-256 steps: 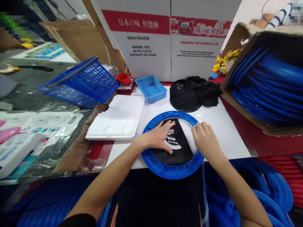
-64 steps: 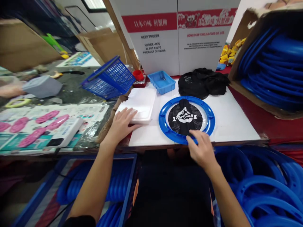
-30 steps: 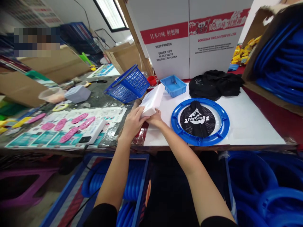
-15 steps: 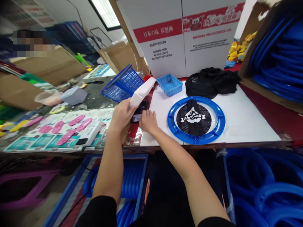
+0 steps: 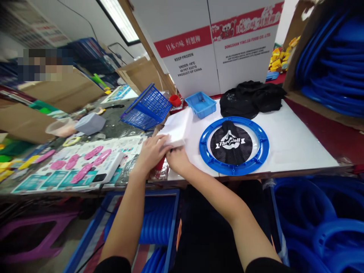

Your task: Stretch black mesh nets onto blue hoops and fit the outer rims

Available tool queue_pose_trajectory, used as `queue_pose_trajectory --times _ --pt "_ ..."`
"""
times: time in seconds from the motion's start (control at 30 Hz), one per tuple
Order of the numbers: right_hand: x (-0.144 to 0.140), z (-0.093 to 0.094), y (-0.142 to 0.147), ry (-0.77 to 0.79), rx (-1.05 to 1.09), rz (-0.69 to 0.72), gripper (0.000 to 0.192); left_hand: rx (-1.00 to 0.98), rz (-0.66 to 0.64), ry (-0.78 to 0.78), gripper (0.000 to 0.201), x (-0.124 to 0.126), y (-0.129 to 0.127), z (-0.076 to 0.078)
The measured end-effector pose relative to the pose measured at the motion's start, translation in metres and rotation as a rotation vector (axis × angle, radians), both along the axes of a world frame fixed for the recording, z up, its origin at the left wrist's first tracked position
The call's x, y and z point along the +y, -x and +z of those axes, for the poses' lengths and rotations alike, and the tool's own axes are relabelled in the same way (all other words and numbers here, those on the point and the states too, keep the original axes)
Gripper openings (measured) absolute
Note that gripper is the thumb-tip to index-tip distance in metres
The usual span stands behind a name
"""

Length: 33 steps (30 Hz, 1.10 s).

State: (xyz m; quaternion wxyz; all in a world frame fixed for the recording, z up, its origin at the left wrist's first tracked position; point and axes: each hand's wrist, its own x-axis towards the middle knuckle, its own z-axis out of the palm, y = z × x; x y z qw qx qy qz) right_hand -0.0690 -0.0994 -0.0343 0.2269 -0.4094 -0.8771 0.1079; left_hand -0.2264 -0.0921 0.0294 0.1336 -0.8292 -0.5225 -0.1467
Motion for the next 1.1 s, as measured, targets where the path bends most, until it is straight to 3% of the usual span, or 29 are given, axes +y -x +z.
queue_pose_trajectory --times 0.13,0.3,0.4,0.5,0.57,0.6,0.7,0.77,0.83,0.93,1.0,1.1 --pt "-0.046 -0.008 -0.029 -0.099 0.024 0.021 0.048 0.053 -0.02 0.033 0.057 -0.019 0.001 -0.024" --pt "-0.096 -0.016 -0.08 -0.139 0.05 0.176 0.048 0.043 0.051 0.007 0.055 -0.028 -0.007 -0.037" --pt "-0.12 -0.005 -0.127 -0.033 0.105 0.362 0.037 0.024 0.08 -0.007 0.059 -0.032 -0.013 -0.042" --pt "-0.132 0.018 -0.189 0.245 0.293 0.522 0.029 -0.055 0.11 -0.022 0.071 -0.039 -0.024 -0.041" --pt "-0.128 0.034 -0.235 0.401 0.459 0.42 0.028 -0.147 0.06 0.002 0.073 -0.042 -0.041 -0.031" --pt "-0.121 0.04 -0.257 0.39 0.517 0.281 0.027 -0.205 -0.002 0.036 0.069 -0.042 -0.054 -0.023" --pt "-0.084 0.053 -0.311 0.058 0.465 -0.263 0.029 -0.394 -0.262 0.218 0.048 -0.033 -0.111 0.008" --pt "-0.058 0.054 -0.332 -0.109 0.325 -0.447 0.03 -0.442 -0.418 0.378 0.034 -0.019 -0.155 0.026" --pt "-0.042 0.051 -0.34 -0.104 0.213 -0.415 0.027 -0.361 -0.548 0.586 0.031 -0.003 -0.193 0.031" --pt "-0.043 0.039 -0.342 -0.032 0.046 -0.296 0.022 -0.174 -0.651 0.784 0.026 0.014 -0.226 0.02" --pt "-0.052 0.029 -0.344 -0.066 -0.027 -0.326 0.023 -0.132 -0.647 0.828 0.025 0.017 -0.23 0.009" --pt "-0.058 0.017 -0.353 -0.112 -0.042 -0.483 0.025 -0.165 -0.627 0.903 0.03 0.01 -0.22 0.004"
